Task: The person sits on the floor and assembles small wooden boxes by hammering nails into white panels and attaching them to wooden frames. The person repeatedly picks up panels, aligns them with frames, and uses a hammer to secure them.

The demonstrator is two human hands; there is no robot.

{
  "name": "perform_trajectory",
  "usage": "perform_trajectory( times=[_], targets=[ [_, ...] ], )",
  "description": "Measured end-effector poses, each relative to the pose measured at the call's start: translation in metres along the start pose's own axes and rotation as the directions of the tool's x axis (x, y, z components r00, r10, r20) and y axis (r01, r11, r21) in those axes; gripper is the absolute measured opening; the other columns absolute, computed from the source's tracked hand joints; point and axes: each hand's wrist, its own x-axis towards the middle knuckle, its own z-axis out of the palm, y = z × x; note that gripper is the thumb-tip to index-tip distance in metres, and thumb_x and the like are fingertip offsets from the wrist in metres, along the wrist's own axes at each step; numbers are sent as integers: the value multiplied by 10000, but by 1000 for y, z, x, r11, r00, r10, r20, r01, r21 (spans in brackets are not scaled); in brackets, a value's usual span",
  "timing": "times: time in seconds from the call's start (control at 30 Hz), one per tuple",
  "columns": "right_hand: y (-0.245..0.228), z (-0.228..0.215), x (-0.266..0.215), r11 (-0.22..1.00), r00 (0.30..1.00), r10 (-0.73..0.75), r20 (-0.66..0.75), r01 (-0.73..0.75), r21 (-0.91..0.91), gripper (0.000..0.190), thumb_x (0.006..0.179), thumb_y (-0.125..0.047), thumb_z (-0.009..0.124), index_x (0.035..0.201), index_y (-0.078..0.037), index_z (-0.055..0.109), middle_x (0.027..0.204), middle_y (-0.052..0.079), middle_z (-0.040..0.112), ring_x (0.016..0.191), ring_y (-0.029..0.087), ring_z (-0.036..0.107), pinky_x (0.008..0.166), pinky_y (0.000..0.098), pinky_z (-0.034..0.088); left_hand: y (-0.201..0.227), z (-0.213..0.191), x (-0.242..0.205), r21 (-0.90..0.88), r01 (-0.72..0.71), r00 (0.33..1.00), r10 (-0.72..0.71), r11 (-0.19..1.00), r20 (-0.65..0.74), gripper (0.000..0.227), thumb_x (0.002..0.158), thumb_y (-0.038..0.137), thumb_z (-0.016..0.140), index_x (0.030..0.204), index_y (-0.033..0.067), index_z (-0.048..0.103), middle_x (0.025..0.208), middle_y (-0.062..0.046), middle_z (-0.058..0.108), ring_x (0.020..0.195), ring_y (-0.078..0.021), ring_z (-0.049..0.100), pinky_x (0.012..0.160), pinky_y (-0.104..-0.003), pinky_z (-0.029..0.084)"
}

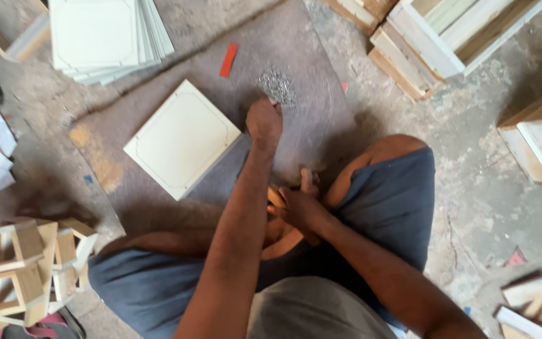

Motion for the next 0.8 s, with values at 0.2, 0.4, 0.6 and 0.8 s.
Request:
perform_trajectory(
  times=[0.2,0.4,0.6,0.8],
  targets=[
    [-10,-15,-1,993,979,68,194,-85,83,607,956,-528,613,1135,50,569,840,254,707,825,392,710,809,483,525,-8,-7,3,-144,31,999,-26,989,31,125,864,182,720,923,116,809,895,-159,767,857,-361,746,772,-443,594],
    [-12,-20,0,982,968,85,238,-122,146,591,956,-526,606,1118,41,579,828,228,704,790,364,692,764,486,526,-6,-70,-35,-526,215,976,-163,823,143,185,871,180,754,1017,82,813,823,-106,786,734,-161,737,660,-299,554],
    [-3,-8,4,998,997,-21,80,16,60,571,947,-532,625,1111,14,598,834,192,709,759,331,699,733,465,535,-87,-176,-101,-918,262,960,-180,298,216,185,956,42,676,1104,-56,729,963,-82,738,885,-140,687,842,-271,574],
    [2,4,3,888,957,136,258,-233,396,480,968,-415,685,1129,25,579,815,115,727,651,183,722,602,326,605,-192,-246,-169,-971,234,906,-375,54,197,239,1006,44,683,1221,-59,688,1036,-85,724,941,-163,696,901,-296,583]
  ],
)
